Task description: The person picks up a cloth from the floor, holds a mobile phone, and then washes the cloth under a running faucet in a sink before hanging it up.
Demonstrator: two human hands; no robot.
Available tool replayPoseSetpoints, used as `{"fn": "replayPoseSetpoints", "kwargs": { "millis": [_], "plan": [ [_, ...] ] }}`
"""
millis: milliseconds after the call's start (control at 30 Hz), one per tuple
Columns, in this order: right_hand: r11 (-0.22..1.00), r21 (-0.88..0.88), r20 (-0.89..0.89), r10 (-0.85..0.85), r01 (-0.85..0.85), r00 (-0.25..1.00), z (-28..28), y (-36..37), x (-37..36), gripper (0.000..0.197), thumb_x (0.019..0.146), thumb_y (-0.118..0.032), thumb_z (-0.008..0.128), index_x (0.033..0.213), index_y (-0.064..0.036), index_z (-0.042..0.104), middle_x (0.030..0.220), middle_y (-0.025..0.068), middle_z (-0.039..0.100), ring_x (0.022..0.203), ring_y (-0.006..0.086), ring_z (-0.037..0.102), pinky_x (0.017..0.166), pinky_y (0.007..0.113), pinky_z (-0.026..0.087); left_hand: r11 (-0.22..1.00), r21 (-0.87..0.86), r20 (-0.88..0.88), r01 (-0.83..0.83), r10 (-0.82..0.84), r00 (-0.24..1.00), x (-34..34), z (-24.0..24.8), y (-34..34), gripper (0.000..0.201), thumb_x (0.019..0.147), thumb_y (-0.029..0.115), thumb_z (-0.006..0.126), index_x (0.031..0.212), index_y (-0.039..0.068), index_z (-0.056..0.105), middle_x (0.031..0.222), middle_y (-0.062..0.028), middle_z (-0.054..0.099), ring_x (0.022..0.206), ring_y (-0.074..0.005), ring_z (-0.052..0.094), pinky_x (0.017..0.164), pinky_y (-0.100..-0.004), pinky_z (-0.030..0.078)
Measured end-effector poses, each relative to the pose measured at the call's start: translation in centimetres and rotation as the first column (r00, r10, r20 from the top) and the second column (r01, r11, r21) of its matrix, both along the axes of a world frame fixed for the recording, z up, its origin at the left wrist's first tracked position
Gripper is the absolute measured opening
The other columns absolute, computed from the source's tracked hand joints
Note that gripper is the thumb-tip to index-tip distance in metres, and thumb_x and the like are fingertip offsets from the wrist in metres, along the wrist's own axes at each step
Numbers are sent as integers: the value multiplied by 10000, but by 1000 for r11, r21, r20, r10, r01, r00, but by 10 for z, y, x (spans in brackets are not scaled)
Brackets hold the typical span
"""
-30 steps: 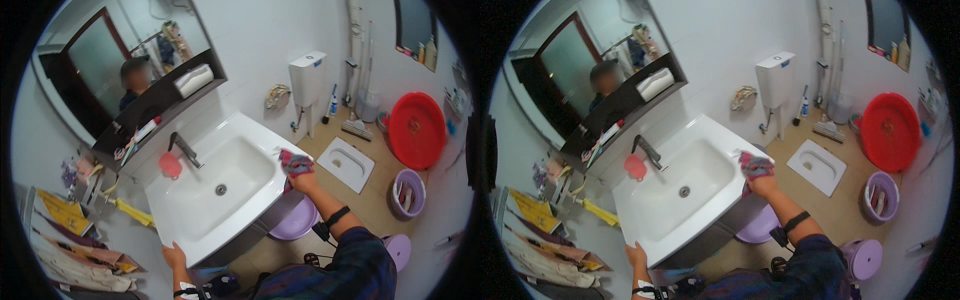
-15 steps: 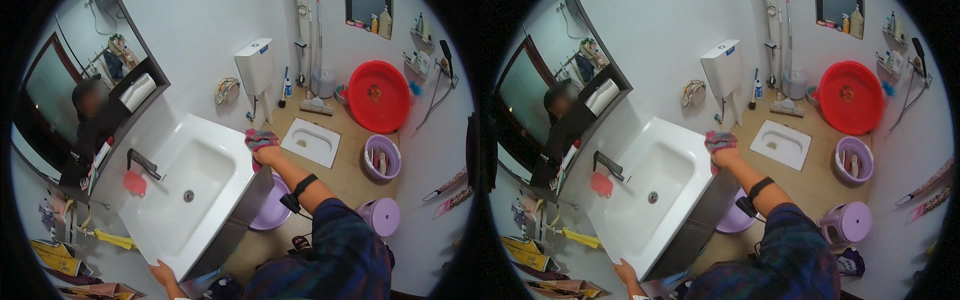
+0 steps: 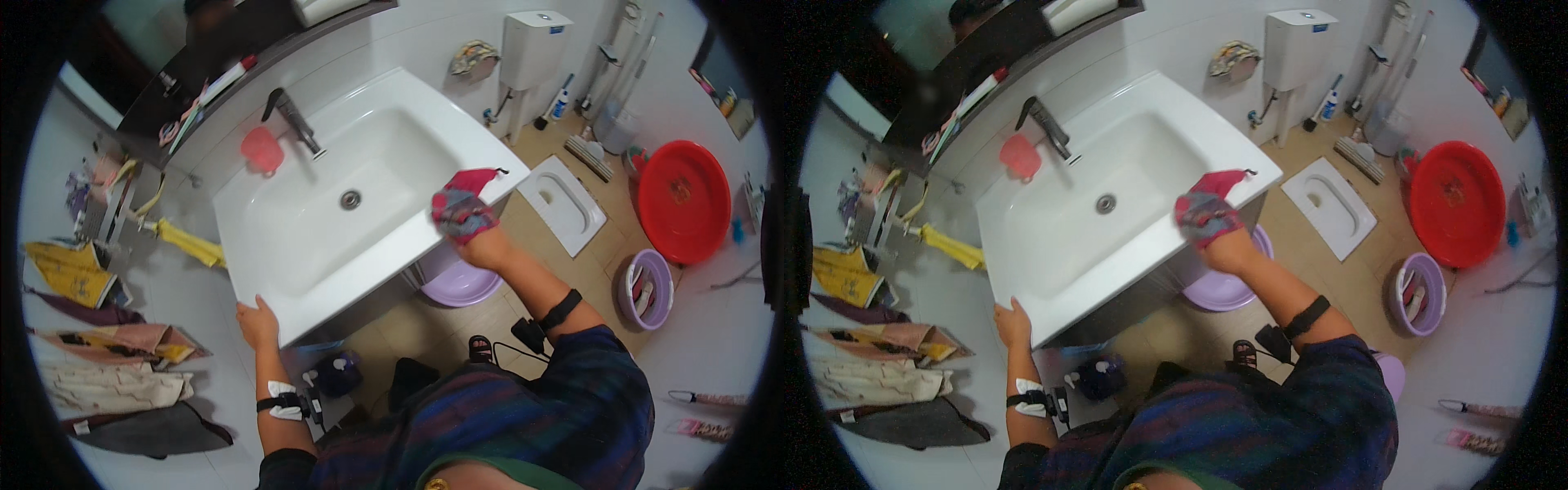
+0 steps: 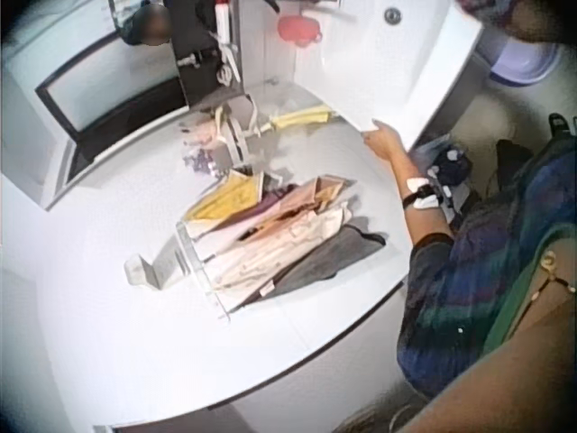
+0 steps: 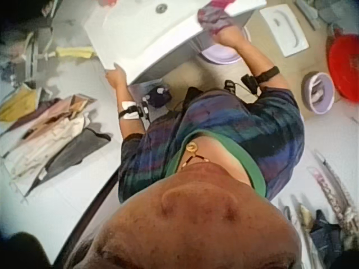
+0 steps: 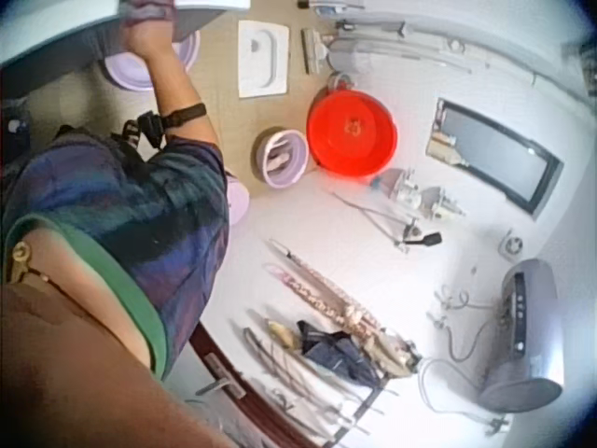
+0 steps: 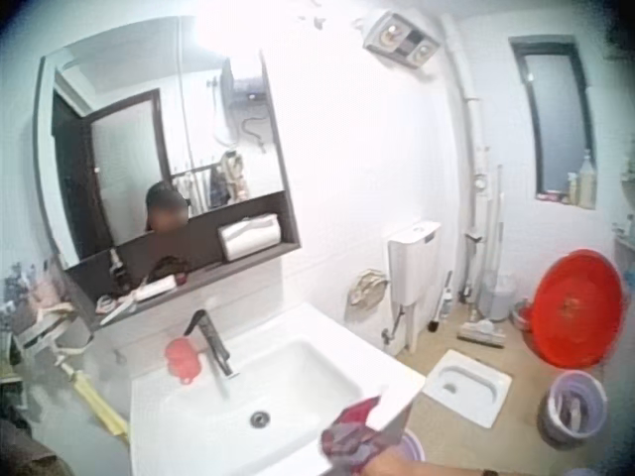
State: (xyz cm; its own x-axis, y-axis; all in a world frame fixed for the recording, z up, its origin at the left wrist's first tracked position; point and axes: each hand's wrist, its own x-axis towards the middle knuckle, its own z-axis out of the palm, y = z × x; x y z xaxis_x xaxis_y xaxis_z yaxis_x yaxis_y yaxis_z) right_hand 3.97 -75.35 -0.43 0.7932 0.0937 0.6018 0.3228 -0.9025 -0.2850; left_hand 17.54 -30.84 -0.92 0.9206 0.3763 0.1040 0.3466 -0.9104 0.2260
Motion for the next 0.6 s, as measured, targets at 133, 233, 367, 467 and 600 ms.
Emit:
{"fn": "replayPoseSetpoints", "kwargs": {
  "millis": [133, 233, 367, 467, 600],
  "plan": [
    [965, 84, -134, 259, -250, 956, 7, 52, 1, 314, 758, -185, 661, 1067, -128, 656, 1167, 91, 599, 1166, 327, 524, 1005, 433, 418, 1000, -3, 13, -17, 17, 1000, -2, -2, 9, 612, 929, 416, 498, 1314, -53, 409, 1255, -271, 513, 1143, -410, 527, 952, -468, 444],
    [990, -22, -205, 134, -142, 969, -6, 28, 7, 413, 745, -212, 682, 1151, -175, 622, 1197, 94, 590, 1170, 324, 520, 997, 415, 429, 1000, 3, 74, 25, -25, 997, 0, -11, 14, 608, 928, 416, 501, 1310, -48, 414, 1260, -267, 510, 1150, -404, 524, 951, -469, 444],
    [981, 43, -354, -160, 188, 921, -2, -7, 26, 228, 813, -201, 621, 1033, -186, 680, 1135, 104, 625, 1097, 325, 565, 910, 425, 476, 999, -32, 7, -6, 6, 1000, -2, -6, 13, 620, 923, 414, 506, 1328, -44, 404, 1288, -261, 497, 1178, -397, 508, 971, -460, 433],
    [960, 147, -173, -211, 237, 962, -11, -41, 37, 198, 855, -202, 597, 1022, -144, 688, 1078, 114, 643, 1033, 329, 584, 884, 415, 481, 999, -34, 0, -23, 23, 1000, 0, -4, 7, 634, 916, 409, 520, 1346, -40, 393, 1302, -255, 490, 1188, -394, 503, 987, -454, 423],
    [357, 924, -202, 140, 141, 969, 16, -12, 54, 298, 922, -249, 585, 1105, -20, 640, 1066, 72, 649, 973, 210, 608, 868, 358, 471, 994, -107, 19, -20, 22, 1000, 2, -7, 12, 653, 896, 417, 552, 1344, -33, 401, 1315, -243, 487, 1192, -391, 503, 998, -456, 414]
  ]
}}
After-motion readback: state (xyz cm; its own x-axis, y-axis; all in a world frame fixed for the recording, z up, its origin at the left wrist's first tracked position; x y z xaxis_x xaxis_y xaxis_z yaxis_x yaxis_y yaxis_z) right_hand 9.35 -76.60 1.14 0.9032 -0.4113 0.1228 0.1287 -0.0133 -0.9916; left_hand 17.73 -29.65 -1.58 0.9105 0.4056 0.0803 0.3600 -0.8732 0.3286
